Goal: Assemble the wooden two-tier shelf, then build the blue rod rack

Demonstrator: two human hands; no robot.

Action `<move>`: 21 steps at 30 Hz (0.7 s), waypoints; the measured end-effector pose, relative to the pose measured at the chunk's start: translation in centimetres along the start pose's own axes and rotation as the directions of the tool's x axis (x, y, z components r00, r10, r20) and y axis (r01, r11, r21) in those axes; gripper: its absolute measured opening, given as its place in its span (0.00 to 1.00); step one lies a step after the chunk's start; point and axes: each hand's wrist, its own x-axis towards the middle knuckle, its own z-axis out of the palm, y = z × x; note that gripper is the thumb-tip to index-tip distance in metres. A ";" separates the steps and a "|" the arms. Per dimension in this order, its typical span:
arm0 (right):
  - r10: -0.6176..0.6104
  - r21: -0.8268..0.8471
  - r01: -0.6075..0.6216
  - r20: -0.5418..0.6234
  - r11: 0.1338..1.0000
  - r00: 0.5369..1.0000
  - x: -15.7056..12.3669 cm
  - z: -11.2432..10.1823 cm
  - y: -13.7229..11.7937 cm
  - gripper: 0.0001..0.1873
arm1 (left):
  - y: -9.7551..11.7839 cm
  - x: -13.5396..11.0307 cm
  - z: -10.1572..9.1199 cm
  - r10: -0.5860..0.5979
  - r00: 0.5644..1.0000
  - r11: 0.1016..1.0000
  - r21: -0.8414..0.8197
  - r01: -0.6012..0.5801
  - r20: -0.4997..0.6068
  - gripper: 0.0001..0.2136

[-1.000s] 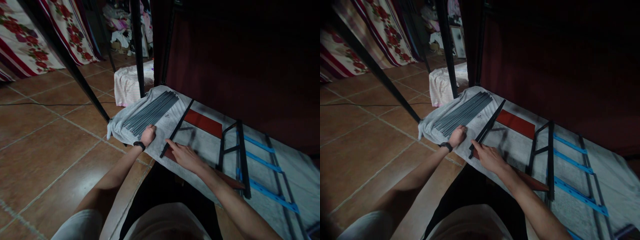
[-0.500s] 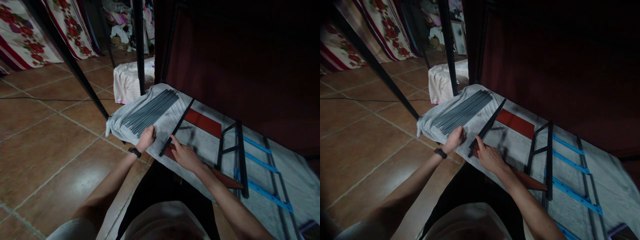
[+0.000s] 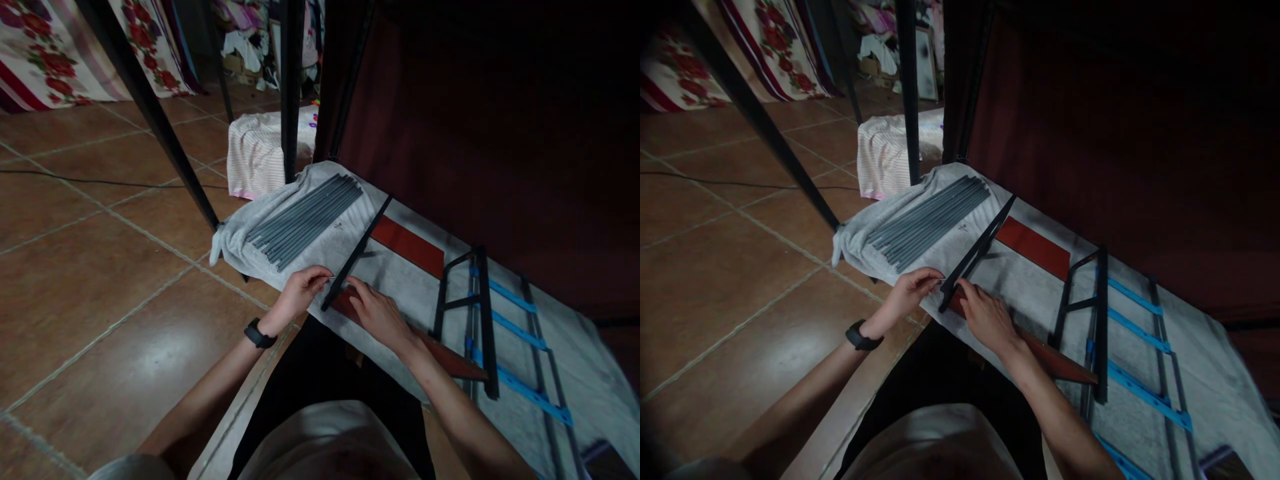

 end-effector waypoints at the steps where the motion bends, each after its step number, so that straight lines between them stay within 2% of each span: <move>1: 0.014 0.011 -0.014 0.001 1.000 1.000 0.0 0.0 0.0 0.27 | -0.2 0.0 0.0 0.009 1.000 1.000 0.017 -0.009 0.003 0.09; 4: 0.044 0.040 -0.045 0.021 0.998 0.999 0.0 -0.3 -0.2 0.31 | -0.6 -0.1 0.1 0.027 1.000 0.999 0.037 -0.027 0.013 0.11; 7: 0.021 0.059 -0.023 0.041 0.998 0.999 0.1 -0.5 -0.2 0.36 | -0.8 -0.1 -0.1 0.059 0.998 0.998 0.028 -0.060 0.035 0.11; 12: -0.052 0.090 0.047 0.045 0.995 0.998 0.4 -0.3 0.1 0.35 | -0.7 0.2 -0.5 0.140 0.987 0.990 0.023 -0.142 0.080 0.11; 21: -0.052 0.098 0.053 -0.015 0.994 0.999 0.1 0.7 0.8 0.36 | -0.4 0.5 -0.7 0.279 0.956 0.958 0.045 -0.284 0.092 0.11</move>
